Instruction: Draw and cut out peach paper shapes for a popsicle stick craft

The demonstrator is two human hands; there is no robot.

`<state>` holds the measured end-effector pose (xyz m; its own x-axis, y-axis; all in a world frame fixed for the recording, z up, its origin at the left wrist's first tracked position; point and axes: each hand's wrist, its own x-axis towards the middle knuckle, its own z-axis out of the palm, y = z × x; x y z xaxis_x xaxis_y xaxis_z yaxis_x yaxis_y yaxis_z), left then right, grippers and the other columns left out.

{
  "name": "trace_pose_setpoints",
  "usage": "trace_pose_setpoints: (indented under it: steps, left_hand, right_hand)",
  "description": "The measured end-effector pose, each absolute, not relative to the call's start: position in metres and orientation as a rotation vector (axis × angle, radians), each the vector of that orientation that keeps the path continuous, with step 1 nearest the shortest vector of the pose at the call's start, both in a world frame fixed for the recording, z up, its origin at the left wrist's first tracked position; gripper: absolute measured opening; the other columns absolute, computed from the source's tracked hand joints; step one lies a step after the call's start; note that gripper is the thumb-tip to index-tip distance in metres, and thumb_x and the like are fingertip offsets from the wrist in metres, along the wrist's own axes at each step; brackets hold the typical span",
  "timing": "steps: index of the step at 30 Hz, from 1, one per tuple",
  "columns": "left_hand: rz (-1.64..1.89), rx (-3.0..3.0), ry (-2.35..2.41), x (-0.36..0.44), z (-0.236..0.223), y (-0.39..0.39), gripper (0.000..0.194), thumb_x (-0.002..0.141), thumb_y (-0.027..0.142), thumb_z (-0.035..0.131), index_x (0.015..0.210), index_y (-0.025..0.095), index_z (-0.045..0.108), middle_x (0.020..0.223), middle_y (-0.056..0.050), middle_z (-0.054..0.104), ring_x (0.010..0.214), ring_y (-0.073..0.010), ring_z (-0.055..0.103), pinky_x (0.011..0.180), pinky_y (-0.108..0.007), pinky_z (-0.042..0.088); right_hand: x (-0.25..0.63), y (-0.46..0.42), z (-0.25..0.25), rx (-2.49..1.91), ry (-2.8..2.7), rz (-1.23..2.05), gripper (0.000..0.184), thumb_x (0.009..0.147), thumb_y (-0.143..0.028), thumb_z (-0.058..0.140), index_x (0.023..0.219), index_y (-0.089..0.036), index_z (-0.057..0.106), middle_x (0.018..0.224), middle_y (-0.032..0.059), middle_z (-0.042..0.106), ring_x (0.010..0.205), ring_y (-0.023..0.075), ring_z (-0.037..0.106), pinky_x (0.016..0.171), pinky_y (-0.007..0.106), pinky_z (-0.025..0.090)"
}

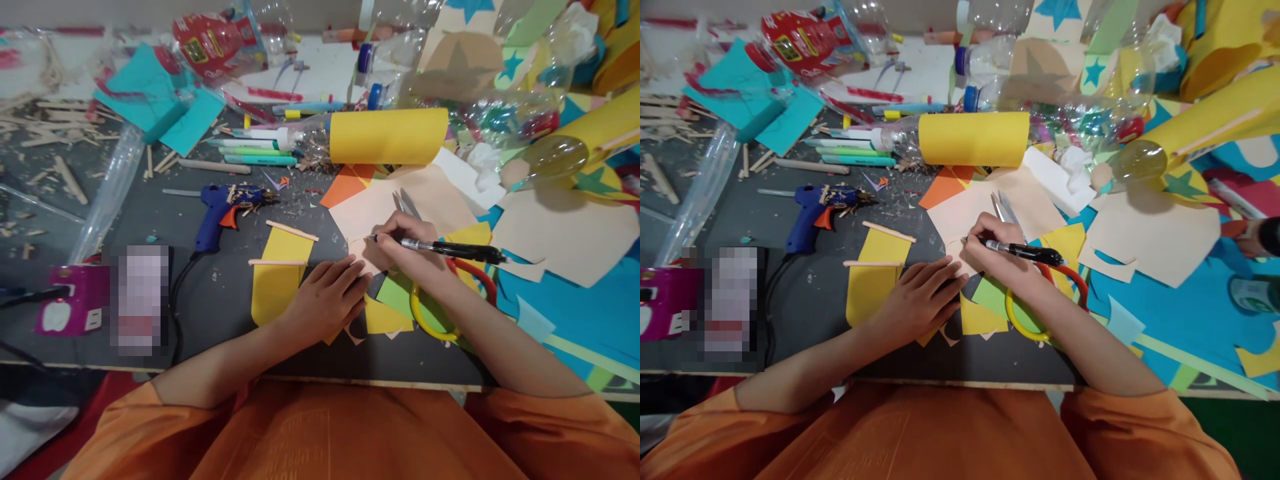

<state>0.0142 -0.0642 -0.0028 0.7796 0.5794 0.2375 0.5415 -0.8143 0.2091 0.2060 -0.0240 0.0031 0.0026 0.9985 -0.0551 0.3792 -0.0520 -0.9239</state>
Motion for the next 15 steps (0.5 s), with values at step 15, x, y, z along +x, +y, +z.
trace_pose_setpoints:
  steps: [15]
  left_hand:
    - [0.471,2.815,0.961,0.0131,-0.0043,-0.0633,0.032,0.097,0.028,0.049,0.119,0.009,0.061,0.121,-0.014,0.068,0.114,-0.0242,0.062,0.092,-0.037,0.051]
  right_hand:
    - [0.2094,-0.0270,-0.0026,-1.527,-1.434,1.157,0.011,0.082,-0.028,0.059,0.073,-0.021,0.059,0.063,-0.0026,0.061,0.055,0.0111,0.054,0.050,0.024,0.041]
